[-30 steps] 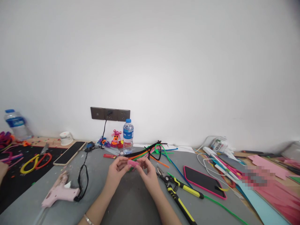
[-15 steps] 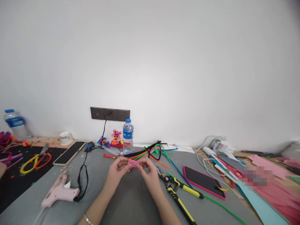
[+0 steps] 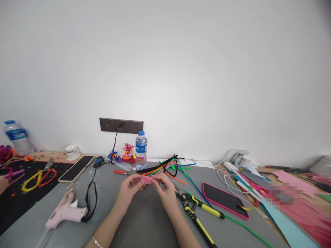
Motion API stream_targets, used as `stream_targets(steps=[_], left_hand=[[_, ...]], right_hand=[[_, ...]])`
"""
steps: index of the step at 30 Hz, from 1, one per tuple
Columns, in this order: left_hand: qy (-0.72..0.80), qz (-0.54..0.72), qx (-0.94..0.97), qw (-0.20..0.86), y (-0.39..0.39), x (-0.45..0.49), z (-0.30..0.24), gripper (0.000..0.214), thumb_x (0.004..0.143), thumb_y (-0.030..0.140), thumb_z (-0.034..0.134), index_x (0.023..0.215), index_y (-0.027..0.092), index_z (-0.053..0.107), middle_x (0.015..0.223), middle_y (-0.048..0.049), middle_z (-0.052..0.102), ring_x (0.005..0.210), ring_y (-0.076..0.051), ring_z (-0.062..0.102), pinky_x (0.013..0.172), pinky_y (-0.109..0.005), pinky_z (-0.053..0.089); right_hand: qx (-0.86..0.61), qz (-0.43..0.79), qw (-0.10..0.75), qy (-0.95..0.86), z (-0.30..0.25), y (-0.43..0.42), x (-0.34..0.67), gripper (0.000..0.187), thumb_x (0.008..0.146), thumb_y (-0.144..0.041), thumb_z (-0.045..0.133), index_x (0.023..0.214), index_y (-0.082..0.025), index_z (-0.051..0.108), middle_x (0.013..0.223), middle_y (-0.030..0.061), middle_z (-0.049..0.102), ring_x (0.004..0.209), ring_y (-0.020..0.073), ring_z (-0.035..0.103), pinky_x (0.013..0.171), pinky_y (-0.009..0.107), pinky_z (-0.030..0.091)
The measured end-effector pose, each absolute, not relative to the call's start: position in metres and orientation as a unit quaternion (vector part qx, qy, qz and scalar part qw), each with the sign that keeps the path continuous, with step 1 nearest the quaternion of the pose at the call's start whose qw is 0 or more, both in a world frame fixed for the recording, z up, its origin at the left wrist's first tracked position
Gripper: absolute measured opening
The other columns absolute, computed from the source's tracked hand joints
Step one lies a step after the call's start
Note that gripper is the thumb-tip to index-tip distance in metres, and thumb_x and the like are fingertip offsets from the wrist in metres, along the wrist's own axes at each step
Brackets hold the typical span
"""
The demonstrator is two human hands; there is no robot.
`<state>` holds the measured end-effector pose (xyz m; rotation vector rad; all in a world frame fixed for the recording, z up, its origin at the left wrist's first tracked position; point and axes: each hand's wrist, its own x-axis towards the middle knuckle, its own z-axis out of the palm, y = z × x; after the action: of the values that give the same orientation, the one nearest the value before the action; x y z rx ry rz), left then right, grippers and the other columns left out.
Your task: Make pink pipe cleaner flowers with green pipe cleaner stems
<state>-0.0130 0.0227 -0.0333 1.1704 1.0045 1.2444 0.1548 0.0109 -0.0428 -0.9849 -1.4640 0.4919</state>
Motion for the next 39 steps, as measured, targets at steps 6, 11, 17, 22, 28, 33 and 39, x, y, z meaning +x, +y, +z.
stream_targets(steps=[6,11,17,22,28,33,39], left_hand=[[0.406,0.54,0.407,0.614,0.023,-0.011,-0.033,0.041,0.056,0.042,0.087,0.083,0.015,0.071,0.078,-0.0062,0.077,0.072,-0.02,0.071,0.062,-0.025,0.055],[0.374,0.539,0.318,0.684,0.025,-0.013,-0.034,0.04,0.05,0.033,0.092,0.08,0.015,0.073,0.072,-0.0031,0.076,0.067,-0.015,0.07,0.061,-0.021,0.055],[0.336,0.513,0.295,0.733,0.025,-0.015,-0.035,0.031,0.054,0.029,0.092,0.077,0.016,0.075,0.072,-0.0009,0.075,0.065,-0.011,0.069,0.057,-0.016,0.055],[0.315,0.491,0.276,0.764,0.021,-0.013,-0.029,0.031,0.054,0.028,0.092,0.079,0.016,0.076,0.069,0.0003,0.074,0.061,-0.009,0.067,0.056,-0.015,0.056],[0.306,0.49,0.243,0.779,0.017,-0.011,-0.023,0.032,0.05,0.024,0.094,0.073,0.014,0.075,0.066,-0.0001,0.073,0.058,-0.009,0.067,0.053,-0.014,0.057],[0.301,0.493,0.227,0.784,0.015,-0.012,-0.024,0.021,0.06,0.017,0.089,0.072,0.011,0.073,0.061,-0.0014,0.07,0.054,-0.009,0.065,0.052,-0.014,0.057],[0.297,0.482,0.226,0.792,0.015,-0.011,-0.026,0.025,0.058,0.019,0.09,0.074,0.01,0.074,0.064,-0.0019,0.071,0.055,-0.009,0.065,0.051,-0.016,0.058]], right_hand=[[-0.436,0.201,0.622,-0.618,-0.042,0.012,0.16,0.022,0.089,-0.033,0.056,0.095,-0.02,0.072,0.079,0.0051,0.068,0.069,0.0181,0.058,0.063,0.029,0.047],[-0.494,0.176,0.621,-0.583,-0.025,0.014,0.191,0.027,0.09,-0.038,0.053,0.094,-0.018,0.07,0.085,0.0074,0.07,0.073,0.0201,0.061,0.066,0.031,0.047],[-0.603,0.111,0.465,-0.639,-0.03,-0.027,0.252,0.028,0.083,-0.041,0.058,0.104,-0.023,0.067,0.101,0.0103,0.069,0.093,0.0279,0.063,0.08,0.038,0.049],[-0.736,0.004,0.264,-0.624,-0.078,-0.08,0.293,0.052,0.063,-0.037,0.069,0.114,-0.028,0.065,0.112,0.0123,0.067,0.101,0.0379,0.06,0.079,0.047,0.047],[-0.751,-0.049,0.192,-0.629,-0.088,-0.103,0.304,0.066,0.067,-0.047,0.067,0.13,-0.03,0.055,0.121,0.0116,0.064,0.112,0.0373,0.056,0.091,0.05,0.041],[-0.739,-0.029,0.13,-0.66,-0.077,-0.104,0.306,0.065,0.069,-0.046,0.065,0.131,-0.029,0.054,0.115,0.0108,0.065,0.108,0.0372,0.057,0.093,0.05,0.038],[-0.746,0.001,0.079,-0.661,-0.065,-0.098,0.299,0.07,0.066,-0.035,0.063,0.134,-0.021,0.052,0.123,0.0175,0.059,0.109,0.0393,0.056,0.085,0.046,0.044]])
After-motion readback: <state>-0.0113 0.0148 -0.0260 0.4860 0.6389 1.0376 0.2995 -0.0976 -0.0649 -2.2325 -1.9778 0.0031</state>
